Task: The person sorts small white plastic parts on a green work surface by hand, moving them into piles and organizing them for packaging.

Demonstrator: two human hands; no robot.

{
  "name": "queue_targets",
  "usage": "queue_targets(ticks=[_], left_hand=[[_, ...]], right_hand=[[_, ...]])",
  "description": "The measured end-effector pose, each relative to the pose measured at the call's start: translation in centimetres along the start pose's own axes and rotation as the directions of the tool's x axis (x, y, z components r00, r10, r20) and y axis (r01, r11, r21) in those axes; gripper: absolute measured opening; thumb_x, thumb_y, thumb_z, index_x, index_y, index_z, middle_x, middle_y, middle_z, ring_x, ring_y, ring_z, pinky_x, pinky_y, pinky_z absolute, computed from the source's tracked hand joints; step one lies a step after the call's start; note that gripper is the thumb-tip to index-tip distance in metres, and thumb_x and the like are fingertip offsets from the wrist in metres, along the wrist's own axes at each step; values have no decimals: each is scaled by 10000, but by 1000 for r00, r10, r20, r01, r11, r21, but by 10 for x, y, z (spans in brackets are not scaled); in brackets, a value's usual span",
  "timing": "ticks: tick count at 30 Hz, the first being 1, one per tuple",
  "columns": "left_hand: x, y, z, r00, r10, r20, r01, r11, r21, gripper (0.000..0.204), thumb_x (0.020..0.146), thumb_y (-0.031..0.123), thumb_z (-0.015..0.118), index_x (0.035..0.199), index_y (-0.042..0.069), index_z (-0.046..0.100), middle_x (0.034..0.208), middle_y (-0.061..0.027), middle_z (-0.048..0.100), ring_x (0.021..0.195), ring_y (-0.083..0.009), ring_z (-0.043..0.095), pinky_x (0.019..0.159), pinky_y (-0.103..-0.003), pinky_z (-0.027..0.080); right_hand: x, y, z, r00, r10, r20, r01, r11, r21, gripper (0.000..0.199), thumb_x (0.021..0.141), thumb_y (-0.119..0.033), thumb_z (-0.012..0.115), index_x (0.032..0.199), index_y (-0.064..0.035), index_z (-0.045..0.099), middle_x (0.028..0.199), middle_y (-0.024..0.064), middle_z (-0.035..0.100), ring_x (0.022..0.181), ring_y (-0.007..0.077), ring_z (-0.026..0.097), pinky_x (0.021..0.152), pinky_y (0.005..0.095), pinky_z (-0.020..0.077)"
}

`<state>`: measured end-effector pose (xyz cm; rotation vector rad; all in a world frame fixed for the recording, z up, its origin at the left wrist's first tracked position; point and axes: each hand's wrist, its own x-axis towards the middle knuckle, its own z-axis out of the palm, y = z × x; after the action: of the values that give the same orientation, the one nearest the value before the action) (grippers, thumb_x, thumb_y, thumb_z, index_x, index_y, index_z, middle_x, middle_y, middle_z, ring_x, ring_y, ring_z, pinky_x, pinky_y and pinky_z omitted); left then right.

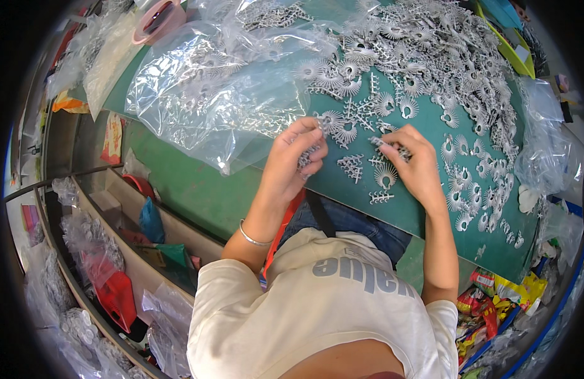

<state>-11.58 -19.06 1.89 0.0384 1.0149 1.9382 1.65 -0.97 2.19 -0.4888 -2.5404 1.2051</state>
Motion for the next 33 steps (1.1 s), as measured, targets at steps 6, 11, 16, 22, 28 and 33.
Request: queue_targets(ticks=[6,11,16,22,28,33], left_hand=[[-3,-8,-6,967,-157,201,203,951,-234,152,861,50,477,1009,13,478,876,-78,495,594,-60,381,400,-147,281],[-4,-10,0,967,-174,188,221,936,-274,303,855,45,478,1156,13,468,861,-84,525,592,-57,399,417,-149,303],[-5,-8,2,957,-198,211,245,942,-231,377,875,69,456,1240,-3,399,865,-86,480,584,-63,364,410,-159,299],[-8,-14,-3,970,-150,190,171,980,-101,324,906,183,475,1162,-15,475,797,-90,511,560,-72,396,388,-156,300],[-9,-10,3,964,-227,137,235,971,-47,331,919,214,431,1109,-50,493,810,-142,571,490,-89,404,348,-167,278],[-11,-10,8,971,-171,167,174,985,-2,336,920,191,409,1128,-59,493,831,-157,582,472,-90,391,351,-178,255]], right_hand=[[-4,-2,-9,843,512,164,-487,600,634,156,865,-175,590,781,-44,599,536,-13,483,458,19,381,404,168,234],[-5,-5,-9,860,459,223,-441,448,778,169,875,-164,556,783,-22,553,704,92,588,530,104,534,393,193,367],[-6,0,-8,914,332,234,-287,121,950,131,883,-124,482,908,1,514,922,208,580,709,257,634,511,274,548],[-1,2,-6,960,194,201,-206,7,979,386,876,-135,510,1223,9,419,893,105,508,674,167,516,510,235,461],[33,-5,-18,925,359,126,-272,392,879,451,819,-155,628,1209,14,480,857,29,524,595,85,448,473,185,344],[76,13,-4,966,159,-204,-153,987,46,419,697,-218,738,1056,-35,621,708,-4,513,562,93,473,519,234,402]])
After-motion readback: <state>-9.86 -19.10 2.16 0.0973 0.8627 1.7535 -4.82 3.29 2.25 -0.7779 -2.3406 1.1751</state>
